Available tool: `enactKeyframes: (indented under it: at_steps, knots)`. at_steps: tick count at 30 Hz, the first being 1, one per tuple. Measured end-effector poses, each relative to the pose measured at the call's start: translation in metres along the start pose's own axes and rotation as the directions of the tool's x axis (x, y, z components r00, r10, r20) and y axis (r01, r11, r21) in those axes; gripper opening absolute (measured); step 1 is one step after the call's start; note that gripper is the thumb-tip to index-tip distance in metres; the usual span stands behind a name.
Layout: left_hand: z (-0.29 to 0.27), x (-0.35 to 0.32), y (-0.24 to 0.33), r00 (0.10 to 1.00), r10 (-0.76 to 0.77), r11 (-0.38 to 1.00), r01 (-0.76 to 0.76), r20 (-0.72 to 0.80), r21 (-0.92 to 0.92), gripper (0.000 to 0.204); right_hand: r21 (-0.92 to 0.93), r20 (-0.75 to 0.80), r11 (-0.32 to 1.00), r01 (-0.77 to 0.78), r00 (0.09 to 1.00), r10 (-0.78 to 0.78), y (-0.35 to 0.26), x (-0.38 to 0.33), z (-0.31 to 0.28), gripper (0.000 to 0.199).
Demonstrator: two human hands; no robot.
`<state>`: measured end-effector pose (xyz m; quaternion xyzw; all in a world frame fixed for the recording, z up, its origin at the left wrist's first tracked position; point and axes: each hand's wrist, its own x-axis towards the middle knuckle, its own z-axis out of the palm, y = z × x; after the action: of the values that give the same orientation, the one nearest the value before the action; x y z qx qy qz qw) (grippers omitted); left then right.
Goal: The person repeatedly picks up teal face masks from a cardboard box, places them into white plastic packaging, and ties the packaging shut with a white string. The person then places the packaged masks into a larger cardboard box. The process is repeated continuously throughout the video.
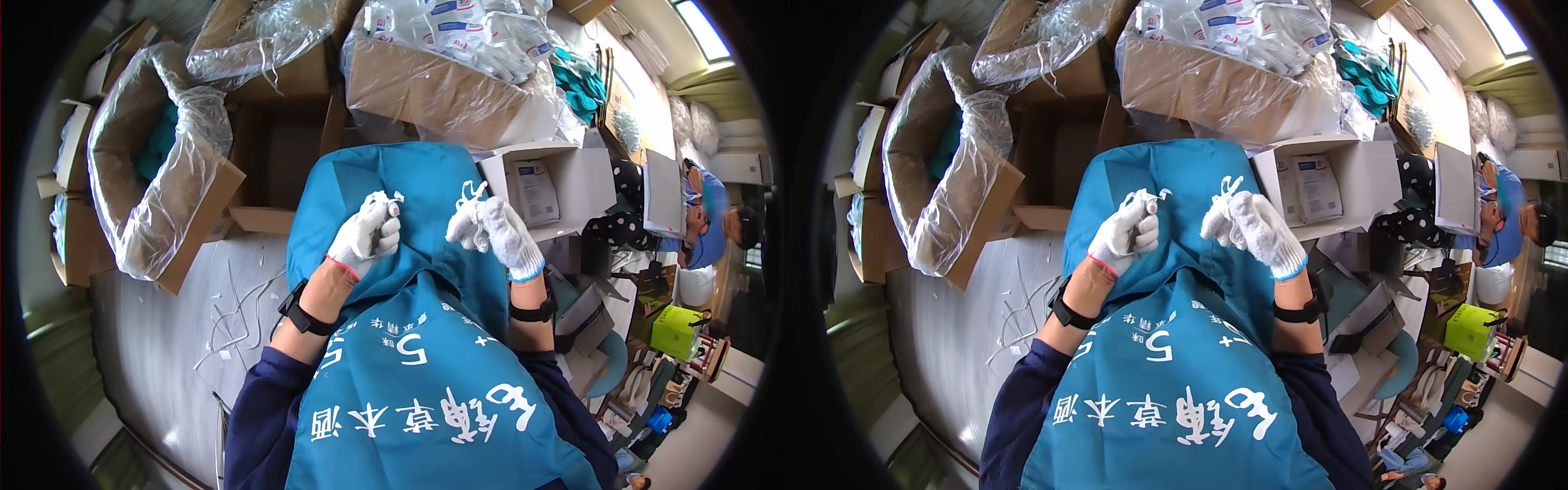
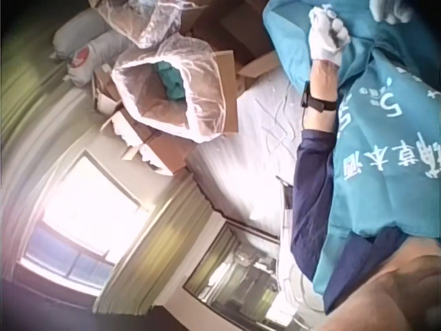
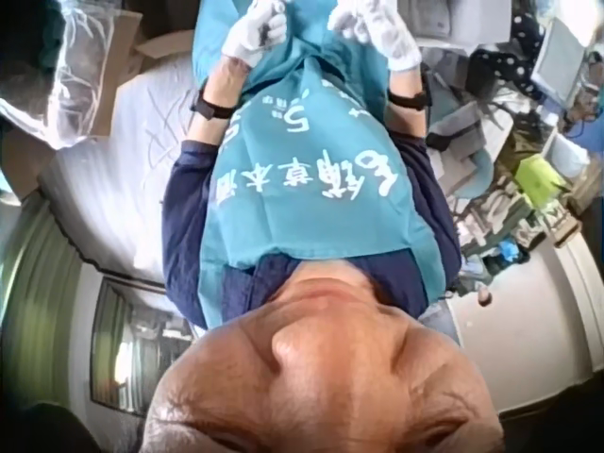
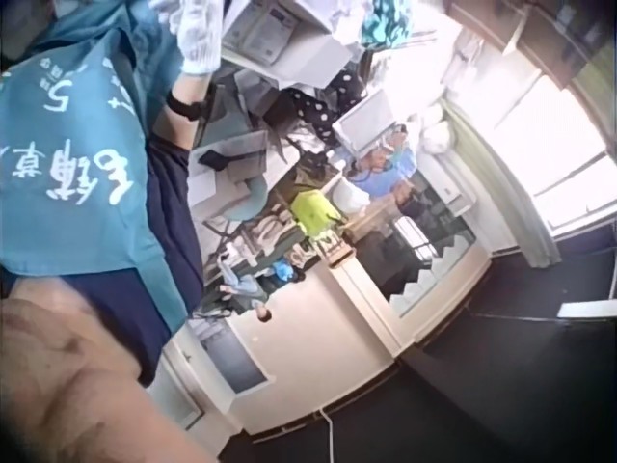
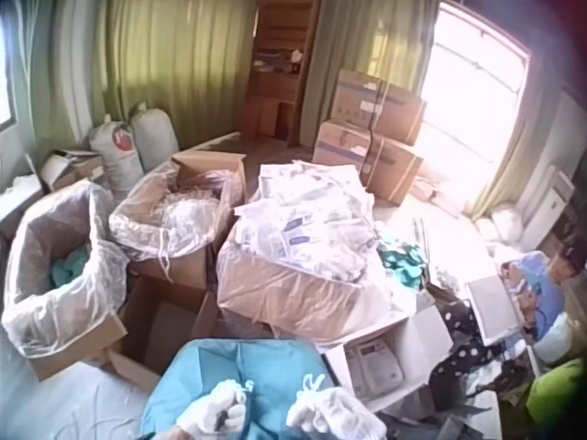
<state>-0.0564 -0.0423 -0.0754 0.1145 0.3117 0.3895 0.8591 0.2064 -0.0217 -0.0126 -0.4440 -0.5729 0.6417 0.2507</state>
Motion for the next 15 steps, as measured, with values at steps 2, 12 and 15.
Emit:
enactKeyframes:
  at_steps: [2, 12, 15]
  knots:
    - [-0.001, 0.001, -0.003, 1.0, 0.007, 1.0, -0.007, -0.001, -0.013, 0.024, -0.005, -0.021, 0.999, 0.041, 0.999, -0.041, -0.002, 0.001, 0.009, 0.069]
    - [0.011, 0.019, 0.021, 0.984, -0.142, 0.975, 0.158, -0.105, 0.158, 0.029, -0.933, 0.327, -0.021, 0.359, 0.823, -0.464, 0.011, 0.032, 0.018, 0.016]
    - [-0.006, 0.036, 0.02, 0.962, -0.249, 0.941, 0.267, -0.109, 0.206, 0.028, -0.928, 0.372, -0.124, 0.352, 0.854, -0.364, 0.025, 0.045, 0.016, 0.013]
